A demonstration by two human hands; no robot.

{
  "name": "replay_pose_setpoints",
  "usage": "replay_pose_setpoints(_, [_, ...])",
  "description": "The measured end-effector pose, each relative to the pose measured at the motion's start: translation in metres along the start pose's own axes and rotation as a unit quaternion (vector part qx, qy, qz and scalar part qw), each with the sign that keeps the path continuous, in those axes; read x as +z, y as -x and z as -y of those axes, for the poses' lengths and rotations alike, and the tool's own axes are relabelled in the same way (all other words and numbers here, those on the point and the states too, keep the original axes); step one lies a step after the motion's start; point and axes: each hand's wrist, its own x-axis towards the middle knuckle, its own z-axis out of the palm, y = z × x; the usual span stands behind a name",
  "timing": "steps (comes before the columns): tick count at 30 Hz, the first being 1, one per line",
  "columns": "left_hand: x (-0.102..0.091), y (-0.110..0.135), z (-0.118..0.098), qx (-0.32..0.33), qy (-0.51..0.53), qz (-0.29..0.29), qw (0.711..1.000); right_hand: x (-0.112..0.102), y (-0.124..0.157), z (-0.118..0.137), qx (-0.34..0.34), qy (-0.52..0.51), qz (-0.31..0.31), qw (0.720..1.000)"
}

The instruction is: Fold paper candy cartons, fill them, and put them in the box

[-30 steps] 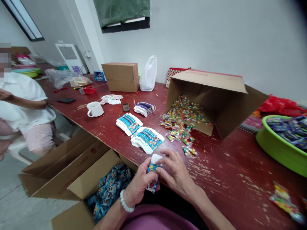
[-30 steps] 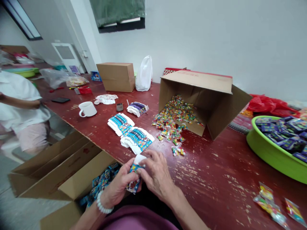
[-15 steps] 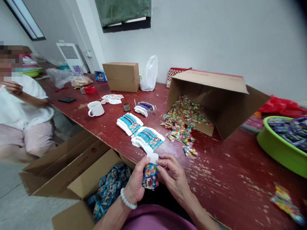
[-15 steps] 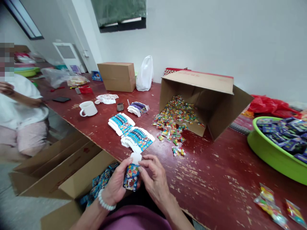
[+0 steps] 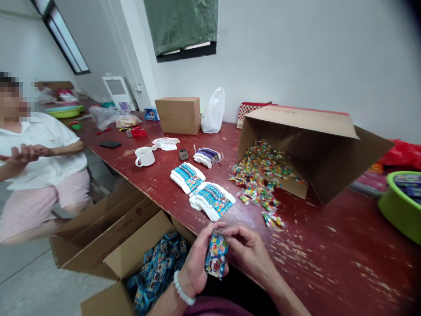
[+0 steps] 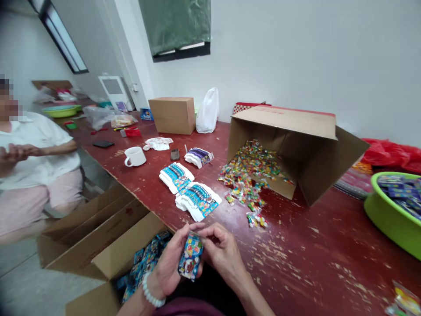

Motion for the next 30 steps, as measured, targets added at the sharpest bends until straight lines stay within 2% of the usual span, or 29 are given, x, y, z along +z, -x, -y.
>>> replay_pose_setpoints(4, [0.0,-0.002,-0.001,-0.003,-0.014,-0.012,1.0,-0.007,0.002,0.015,-0.069,0.096,0.043,0.992])
replay_pose_setpoints(8, [0.001,-0.002,0.003,0.031,-0.05,-0.032,0.998,-0.007,-0.001,0.011,-0.027,0.1,0.029,0.994])
replay_pose_setpoints(11, [0.001,-0.001,0.006,0.046,-0.071,-0.042,0.995,-0.003,-0.004,0.006,0.012,0.058,0.025,0.998])
replay_pose_setpoints(16, [0.001,0.001,0.005,0.004,-0.082,-0.015,0.996,0.0,-0.009,0.009,0.085,-0.087,0.022,0.992])
replay_pose_setpoints(18, [0.001,0.001,0.003,0.001,-0.086,-0.009,0.996,-0.001,-0.009,0.01,0.094,-0.094,0.024,0.991])
replay_pose_setpoints(20, [0.001,0.0,0.002,0.0,-0.072,-0.021,0.997,-0.002,-0.007,0.01,0.057,-0.042,0.021,0.997])
replay_pose_setpoints(22, [0.0,-0.002,0.001,-0.011,-0.035,-0.028,0.999,-0.002,-0.002,0.01,-0.01,0.034,0.029,0.999])
replay_pose_setpoints(24, [-0.002,-0.005,0.002,-0.03,0.016,-0.012,0.999,0.0,0.005,0.009,-0.072,0.099,0.04,0.992])
replay_pose_setpoints(27, [-0.006,-0.009,0.003,-0.011,0.078,-0.004,0.997,0.009,0.016,0.0,-0.147,0.186,0.024,0.971])
replay_pose_setpoints(30, [-0.009,-0.011,0.004,0.011,0.104,-0.038,0.994,0.021,0.023,-0.013,-0.202,0.307,-0.008,0.93])
